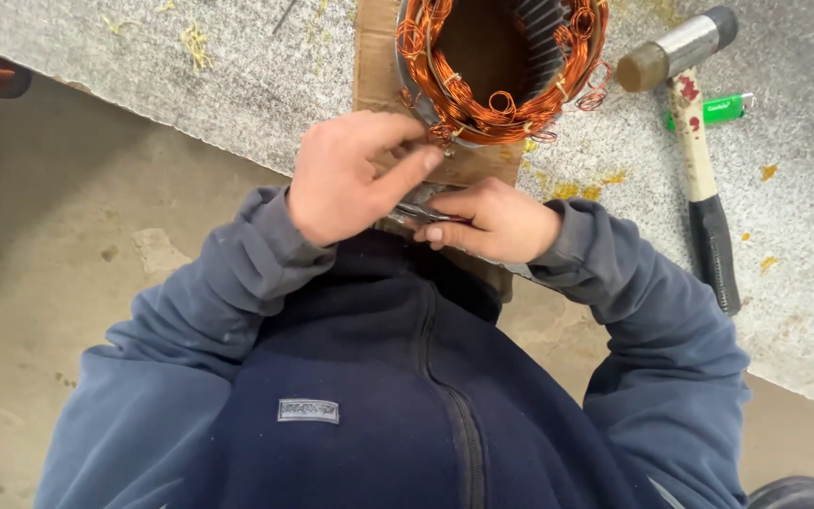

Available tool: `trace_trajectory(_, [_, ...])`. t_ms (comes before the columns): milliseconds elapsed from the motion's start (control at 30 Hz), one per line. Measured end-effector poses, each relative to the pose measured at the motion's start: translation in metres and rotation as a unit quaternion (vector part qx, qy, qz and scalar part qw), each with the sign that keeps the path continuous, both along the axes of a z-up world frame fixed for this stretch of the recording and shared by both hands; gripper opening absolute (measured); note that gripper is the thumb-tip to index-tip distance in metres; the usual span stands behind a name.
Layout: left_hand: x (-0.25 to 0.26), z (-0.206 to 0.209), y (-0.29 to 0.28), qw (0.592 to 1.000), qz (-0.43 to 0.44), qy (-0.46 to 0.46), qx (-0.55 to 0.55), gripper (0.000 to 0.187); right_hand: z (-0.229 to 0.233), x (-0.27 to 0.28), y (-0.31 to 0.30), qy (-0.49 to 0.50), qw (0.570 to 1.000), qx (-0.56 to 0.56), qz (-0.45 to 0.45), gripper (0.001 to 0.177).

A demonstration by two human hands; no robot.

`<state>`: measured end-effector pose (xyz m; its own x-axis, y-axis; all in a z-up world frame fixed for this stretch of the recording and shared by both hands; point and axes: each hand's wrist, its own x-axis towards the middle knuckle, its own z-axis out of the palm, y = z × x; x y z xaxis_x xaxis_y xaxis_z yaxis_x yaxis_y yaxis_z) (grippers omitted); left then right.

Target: The person uses pliers to trim and adjust copper wire loops on a motor stator. They repeatedly cut excess wire and bend the loops into place on the stator core, working methodically around the component.

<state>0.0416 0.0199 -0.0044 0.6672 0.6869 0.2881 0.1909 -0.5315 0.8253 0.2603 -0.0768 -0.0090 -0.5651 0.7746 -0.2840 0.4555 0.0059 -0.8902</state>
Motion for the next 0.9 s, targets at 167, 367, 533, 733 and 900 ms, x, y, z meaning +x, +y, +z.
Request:
trace_trajectory(167, [0.007,-0.008,-0.013,0.969,0.003,-0.040,-0.242,0.016,0.000,0.000,-0.002,0.003,1.000,-0.014,0.000,0.027])
trace_trajectory(367, [0.022,-0.010,-0.039,0.882,-0.020,-0.169,-0.440,0.015,-0.014,0.005,-0.006,0.014,1.000,0.023,0.007,0.024])
trace_trajectory(533, [0.030,0.015,-0.031,0.951,0.011,-0.148,-0.270,0.009,-0.019,0.006,-0.009,0.003,0.997,0.081,0.011,0.021])
trace_trajectory(733, [0.009,0.030,-0.001,0.992,0.008,0.004,0.129,0.018,-0.006,0.003,-0.004,-0.004,1.000,0.030,0.005,0.021])
trace_trajectory(900, [-0.009,0.031,0.015,0.991,0.035,-0.028,0.130,0.021,0.002,-0.001,-0.001,-0.005,1.000,-0.011,0.000,0.027])
